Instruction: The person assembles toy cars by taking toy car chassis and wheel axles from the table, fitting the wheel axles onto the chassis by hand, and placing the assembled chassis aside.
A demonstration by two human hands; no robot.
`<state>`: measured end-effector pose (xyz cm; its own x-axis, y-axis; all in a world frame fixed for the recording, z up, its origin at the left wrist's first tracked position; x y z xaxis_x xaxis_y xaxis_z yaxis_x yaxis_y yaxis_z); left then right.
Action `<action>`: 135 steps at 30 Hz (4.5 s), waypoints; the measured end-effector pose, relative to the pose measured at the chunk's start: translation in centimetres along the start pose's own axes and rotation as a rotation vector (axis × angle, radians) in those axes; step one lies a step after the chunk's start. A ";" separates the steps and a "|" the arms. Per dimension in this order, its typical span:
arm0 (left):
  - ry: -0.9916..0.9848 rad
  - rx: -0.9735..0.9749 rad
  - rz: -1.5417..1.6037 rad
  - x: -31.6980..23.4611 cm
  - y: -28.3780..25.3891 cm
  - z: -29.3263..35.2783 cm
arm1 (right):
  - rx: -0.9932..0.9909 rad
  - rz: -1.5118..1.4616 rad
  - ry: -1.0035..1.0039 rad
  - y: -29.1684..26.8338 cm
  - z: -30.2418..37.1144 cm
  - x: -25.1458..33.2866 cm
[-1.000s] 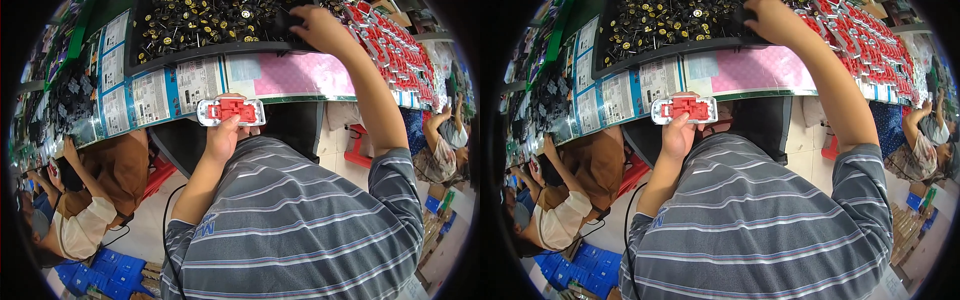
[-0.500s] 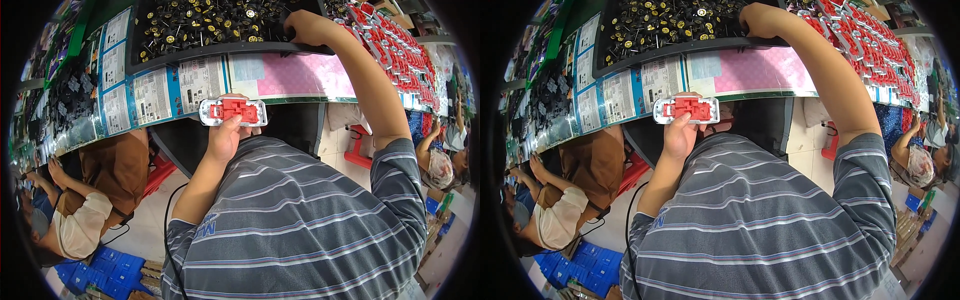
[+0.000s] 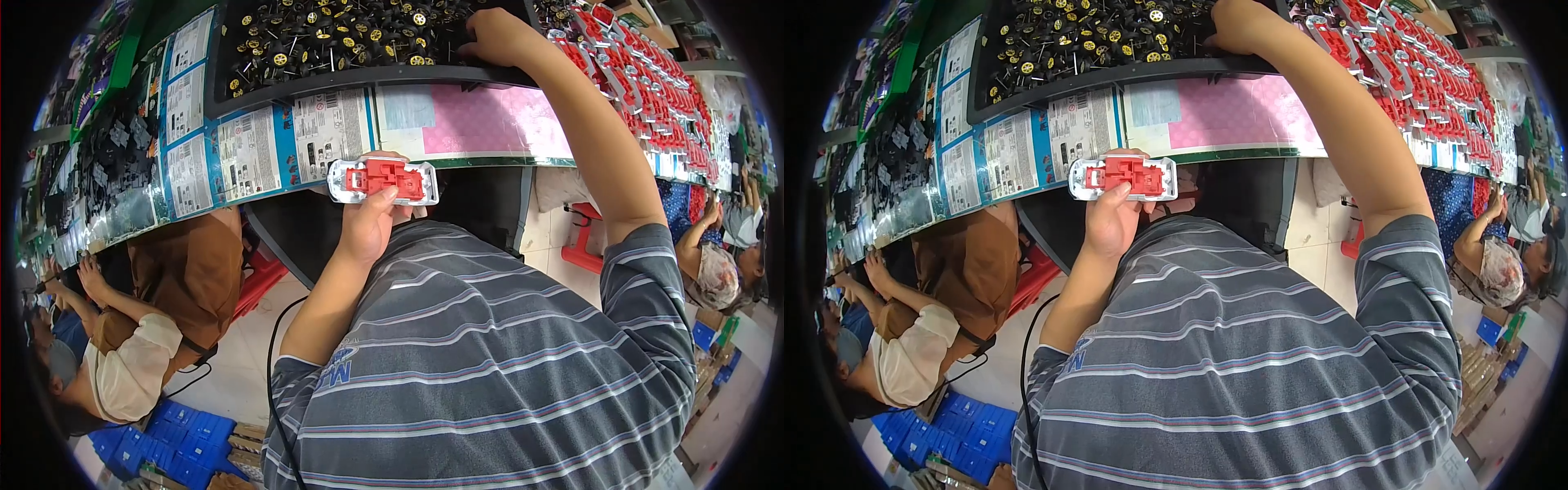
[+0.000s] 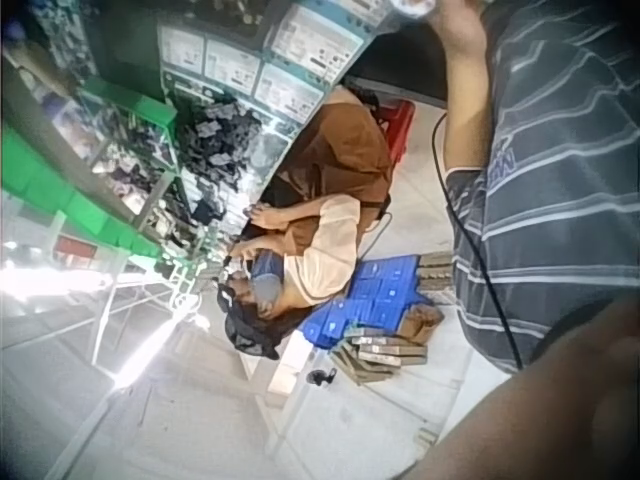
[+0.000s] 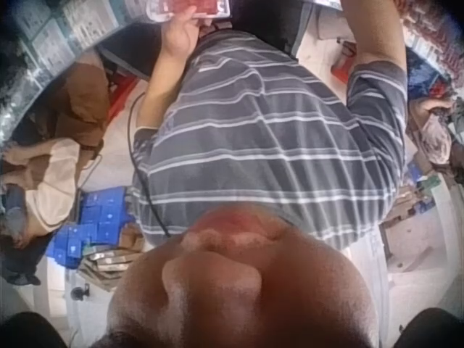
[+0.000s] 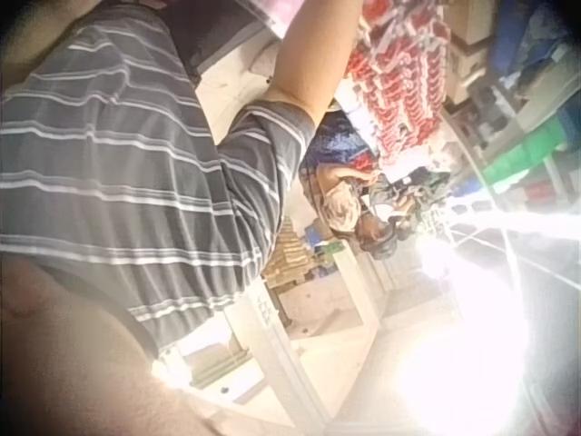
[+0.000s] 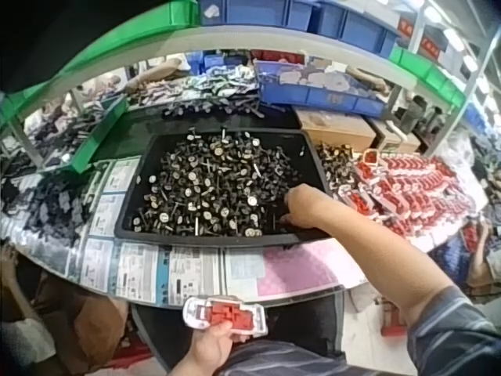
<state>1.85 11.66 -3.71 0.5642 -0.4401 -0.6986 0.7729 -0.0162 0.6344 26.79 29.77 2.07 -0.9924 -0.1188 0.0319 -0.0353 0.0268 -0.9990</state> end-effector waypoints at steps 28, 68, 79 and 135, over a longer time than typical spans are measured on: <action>0.109 0.053 0.011 -1.1 1.8 0.6 | -0.380 -0.894 -0.223 -6.2 17.2 13.6; 0.252 0.209 -0.225 -0.1 1.6 2.4 | -0.255 -1.010 -0.237 -7.1 15.7 17.5; 0.058 0.113 -0.081 0.1 0.9 1.3 | -0.442 -1.079 0.343 -3.9 17.6 1.7; 0.461 -0.634 -0.428 -22.9 -22.5 -6.4 | -0.449 -0.221 0.483 -5.3 22.5 -5.4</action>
<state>-26.60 27.82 -4.06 0.1457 -0.1032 -0.9839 0.8824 0.4634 0.0821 34.96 7.94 6.45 -0.8938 0.2837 0.3473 -0.1847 0.4730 -0.8615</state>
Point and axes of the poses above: each hand's wrist, its own z-axis away from the middle knuckle, its own y-axis out of the palm, x = y × z, the point moved 9 cm from there along -z, towards the middle knuckle, and after that the axes turned 13 degrees about -x, right-handed, at the moved point
